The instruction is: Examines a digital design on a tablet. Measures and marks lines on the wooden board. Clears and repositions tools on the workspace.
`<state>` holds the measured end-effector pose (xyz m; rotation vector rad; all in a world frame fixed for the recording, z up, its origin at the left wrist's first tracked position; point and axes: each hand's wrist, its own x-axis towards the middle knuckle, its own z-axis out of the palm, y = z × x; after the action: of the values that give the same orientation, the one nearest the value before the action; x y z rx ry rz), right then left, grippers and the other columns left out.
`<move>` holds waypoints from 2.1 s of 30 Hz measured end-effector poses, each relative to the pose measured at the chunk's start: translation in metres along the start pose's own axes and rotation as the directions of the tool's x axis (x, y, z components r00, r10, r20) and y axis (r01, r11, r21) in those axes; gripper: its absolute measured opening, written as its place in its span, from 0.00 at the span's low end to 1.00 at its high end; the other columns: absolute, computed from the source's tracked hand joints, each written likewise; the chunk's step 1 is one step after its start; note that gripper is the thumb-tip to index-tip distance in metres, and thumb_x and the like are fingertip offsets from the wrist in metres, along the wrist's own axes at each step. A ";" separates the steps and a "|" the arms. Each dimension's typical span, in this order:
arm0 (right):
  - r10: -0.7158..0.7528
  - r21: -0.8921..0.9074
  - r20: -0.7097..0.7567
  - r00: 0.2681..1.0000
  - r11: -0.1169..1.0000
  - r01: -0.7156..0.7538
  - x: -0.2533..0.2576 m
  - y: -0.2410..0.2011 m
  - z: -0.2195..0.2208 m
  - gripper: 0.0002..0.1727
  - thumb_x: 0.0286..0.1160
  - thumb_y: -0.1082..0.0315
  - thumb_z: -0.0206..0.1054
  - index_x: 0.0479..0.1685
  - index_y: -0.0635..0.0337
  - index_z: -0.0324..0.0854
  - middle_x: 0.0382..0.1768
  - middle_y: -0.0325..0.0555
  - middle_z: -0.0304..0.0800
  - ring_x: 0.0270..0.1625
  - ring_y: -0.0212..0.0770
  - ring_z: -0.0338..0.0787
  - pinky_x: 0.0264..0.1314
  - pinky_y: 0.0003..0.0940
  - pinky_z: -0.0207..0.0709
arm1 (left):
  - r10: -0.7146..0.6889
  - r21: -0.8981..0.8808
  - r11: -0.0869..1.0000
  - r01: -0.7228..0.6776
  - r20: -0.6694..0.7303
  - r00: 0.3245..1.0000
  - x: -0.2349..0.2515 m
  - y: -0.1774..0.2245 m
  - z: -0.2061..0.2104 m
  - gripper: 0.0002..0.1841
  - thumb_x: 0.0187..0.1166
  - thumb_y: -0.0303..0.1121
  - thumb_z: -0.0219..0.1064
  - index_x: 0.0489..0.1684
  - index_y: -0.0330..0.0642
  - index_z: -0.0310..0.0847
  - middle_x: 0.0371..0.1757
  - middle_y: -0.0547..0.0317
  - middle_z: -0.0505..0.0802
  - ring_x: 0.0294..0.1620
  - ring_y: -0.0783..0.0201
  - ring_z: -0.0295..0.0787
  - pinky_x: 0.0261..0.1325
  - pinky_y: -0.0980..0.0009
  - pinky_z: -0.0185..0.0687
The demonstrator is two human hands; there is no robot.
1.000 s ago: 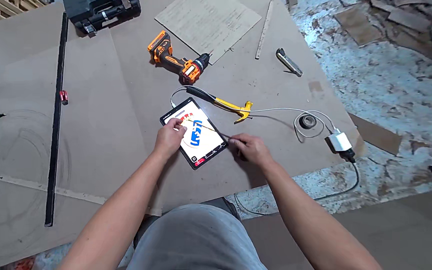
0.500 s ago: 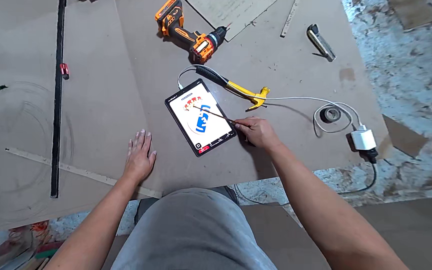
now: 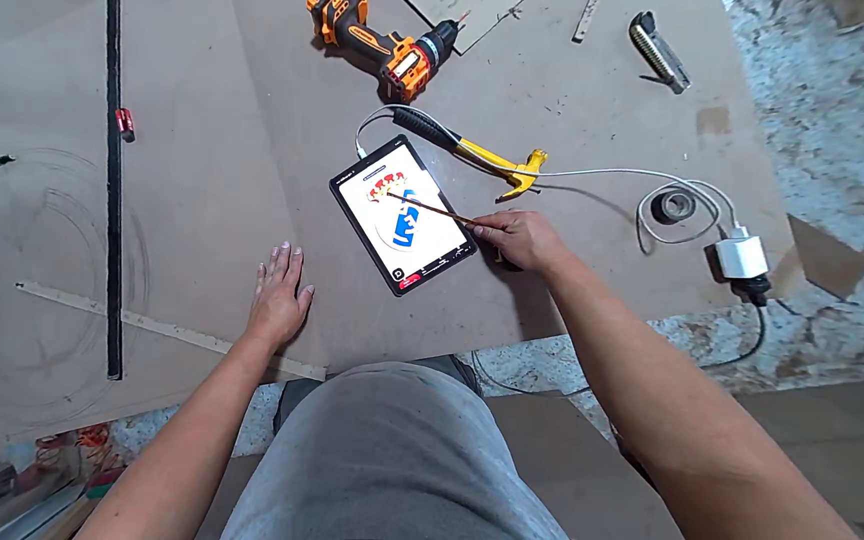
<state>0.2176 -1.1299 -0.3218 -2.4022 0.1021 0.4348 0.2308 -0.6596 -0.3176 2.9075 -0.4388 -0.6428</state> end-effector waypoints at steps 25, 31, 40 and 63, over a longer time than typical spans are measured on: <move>-0.112 -0.104 -0.083 0.990 0.989 0.104 -0.001 -0.002 0.007 0.16 0.89 0.54 0.60 0.58 0.37 0.94 0.49 0.39 0.98 0.58 0.47 0.92 0.64 0.56 0.80 | 0.008 0.001 1.000 -0.008 0.000 1.000 0.000 0.001 -0.002 0.38 0.89 0.51 0.53 0.99 0.53 0.44 0.99 0.58 0.44 0.99 0.58 0.29 0.96 0.41 0.31; -0.097 -0.118 -0.072 0.993 0.989 0.088 0.000 -0.001 0.007 0.16 0.90 0.51 0.59 0.59 0.33 0.94 0.49 0.37 0.97 0.59 0.46 0.91 0.63 0.55 0.81 | 0.017 0.003 1.000 -0.017 -0.014 1.000 0.000 -0.001 0.000 0.38 0.89 0.51 0.53 0.99 0.53 0.44 0.99 0.58 0.44 0.99 0.58 0.29 0.96 0.41 0.31; -0.112 -0.110 -0.089 0.990 0.989 0.102 -0.001 -0.001 0.008 0.16 0.89 0.51 0.59 0.58 0.35 0.94 0.50 0.38 0.98 0.59 0.47 0.92 0.63 0.57 0.81 | 0.006 0.004 1.000 -0.006 -0.008 1.000 0.000 0.001 -0.001 0.38 0.89 0.50 0.53 0.99 0.53 0.44 0.99 0.57 0.43 0.99 0.56 0.29 0.96 0.41 0.31; -0.167 0.071 -0.108 0.980 0.982 0.175 -0.006 -0.002 0.008 0.19 0.90 0.51 0.57 0.61 0.44 0.92 0.52 0.46 0.96 0.57 0.49 0.94 0.60 0.65 0.83 | -0.079 -0.117 0.990 0.084 0.045 0.996 -0.010 0.013 -0.020 0.43 0.81 0.54 0.67 0.97 0.58 0.51 0.99 0.62 0.48 0.99 0.54 0.36 0.96 0.41 0.39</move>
<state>0.2096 -1.1233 -0.3241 -2.3301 -0.0413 0.2245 0.2276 -0.6680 -0.2935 2.8156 -0.2770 -0.7144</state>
